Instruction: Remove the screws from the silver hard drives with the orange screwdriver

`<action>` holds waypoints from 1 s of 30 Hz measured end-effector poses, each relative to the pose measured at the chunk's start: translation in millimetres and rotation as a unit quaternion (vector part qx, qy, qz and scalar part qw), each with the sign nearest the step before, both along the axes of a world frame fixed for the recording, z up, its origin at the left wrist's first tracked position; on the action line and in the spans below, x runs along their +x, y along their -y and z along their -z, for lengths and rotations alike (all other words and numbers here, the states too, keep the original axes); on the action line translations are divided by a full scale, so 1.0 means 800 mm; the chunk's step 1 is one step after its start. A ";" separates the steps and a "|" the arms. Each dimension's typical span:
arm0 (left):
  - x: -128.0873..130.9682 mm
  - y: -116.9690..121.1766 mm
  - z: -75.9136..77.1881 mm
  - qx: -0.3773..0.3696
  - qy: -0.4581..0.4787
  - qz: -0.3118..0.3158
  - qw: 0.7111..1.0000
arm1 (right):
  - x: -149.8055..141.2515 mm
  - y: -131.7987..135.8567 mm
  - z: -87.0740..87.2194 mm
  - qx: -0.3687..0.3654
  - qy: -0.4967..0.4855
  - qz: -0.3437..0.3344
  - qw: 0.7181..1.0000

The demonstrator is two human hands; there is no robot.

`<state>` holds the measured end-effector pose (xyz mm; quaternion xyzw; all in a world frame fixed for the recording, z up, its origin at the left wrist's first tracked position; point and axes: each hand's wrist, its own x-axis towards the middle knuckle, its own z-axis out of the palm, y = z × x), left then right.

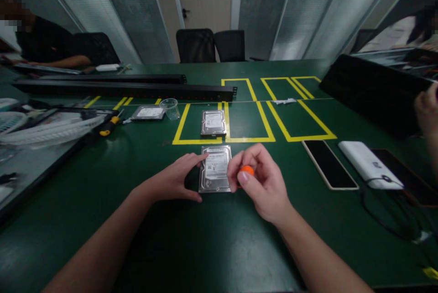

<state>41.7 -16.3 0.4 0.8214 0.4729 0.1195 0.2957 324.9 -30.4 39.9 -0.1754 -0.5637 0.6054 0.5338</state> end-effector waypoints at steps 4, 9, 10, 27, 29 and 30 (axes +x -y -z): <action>0.001 0.000 -0.002 -0.004 0.002 -0.001 1.000 | 0.001 0.001 0.001 0.000 0.012 0.016 1.000; 0.002 0.001 -0.006 -0.012 -0.004 -0.004 1.000 | 0.001 0.000 -0.005 0.004 0.015 0.010 1.000; 0.002 0.001 -0.005 -0.012 -0.004 -0.004 1.000 | 0.001 0.000 -0.006 0.000 0.015 0.010 1.000; 0.000 0.000 -0.001 0.000 0.002 0.000 1.000 | 0.001 -0.002 -0.007 -0.001 0.002 0.004 1.000; 0.001 0.000 -0.001 -0.003 0.003 -0.001 1.000 | -0.001 -0.003 -0.009 -0.004 0.001 0.004 1.000; 0.001 0.000 -0.001 -0.004 0.004 -0.002 1.000 | -0.002 -0.003 -0.009 -0.006 -0.003 0.004 1.000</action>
